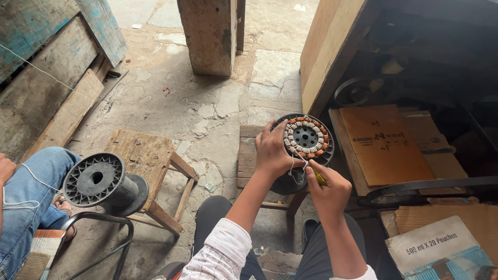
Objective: The person winds white insulated wire around the slots of a motor stator using a yellow-handled screwdriver to guide and pack the wire. The person repeatedly pulls wire from a spool, threads it into the stator slots, and uses the screwdriver to push the wire down into place.
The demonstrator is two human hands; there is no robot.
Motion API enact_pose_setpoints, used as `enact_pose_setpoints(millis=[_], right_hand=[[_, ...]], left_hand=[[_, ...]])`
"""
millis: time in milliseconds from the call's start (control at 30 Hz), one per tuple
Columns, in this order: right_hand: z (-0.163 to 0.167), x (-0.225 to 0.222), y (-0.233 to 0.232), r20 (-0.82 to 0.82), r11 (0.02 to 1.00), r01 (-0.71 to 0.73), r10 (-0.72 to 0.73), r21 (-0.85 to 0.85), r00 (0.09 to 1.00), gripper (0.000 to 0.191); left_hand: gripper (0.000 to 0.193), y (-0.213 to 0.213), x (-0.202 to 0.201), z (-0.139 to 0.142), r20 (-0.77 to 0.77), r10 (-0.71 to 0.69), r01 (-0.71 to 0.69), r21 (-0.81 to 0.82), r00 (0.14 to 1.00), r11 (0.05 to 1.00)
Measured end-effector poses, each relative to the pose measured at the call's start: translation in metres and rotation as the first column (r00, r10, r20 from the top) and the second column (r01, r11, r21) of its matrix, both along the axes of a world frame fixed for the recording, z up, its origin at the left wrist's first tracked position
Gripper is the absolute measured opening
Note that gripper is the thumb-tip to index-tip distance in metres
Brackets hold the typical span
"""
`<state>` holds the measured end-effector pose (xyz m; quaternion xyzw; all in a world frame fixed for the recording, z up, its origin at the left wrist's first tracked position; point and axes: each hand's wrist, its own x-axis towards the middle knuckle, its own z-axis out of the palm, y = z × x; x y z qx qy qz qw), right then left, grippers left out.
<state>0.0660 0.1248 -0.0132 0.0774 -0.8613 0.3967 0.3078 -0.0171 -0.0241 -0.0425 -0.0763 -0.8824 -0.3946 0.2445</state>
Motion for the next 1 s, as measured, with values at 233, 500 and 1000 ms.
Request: enact_pose_setpoints(millis=[233,500,1000], right_hand=[[-0.008,-0.010,0.005,0.019,0.999,-0.031,0.031,-0.028,0.999,0.020],[-0.021,-0.019,0.011,0.077,0.991,-0.044,0.054,-0.126,0.996,0.022],[-0.044,0.007,0.000,0.070,0.918,-0.194,0.231,-0.346,0.970,0.024]], left_hand=[[0.119,-0.001,-0.002,0.001,-0.004,-0.011,0.011,0.013,1.000,1.000],[0.118,0.003,-0.005,0.004,-0.015,-0.007,0.007,0.018,1.000,1.000],[0.130,0.008,-0.009,-0.008,-0.035,0.000,-0.001,-0.021,0.999,1.000]])
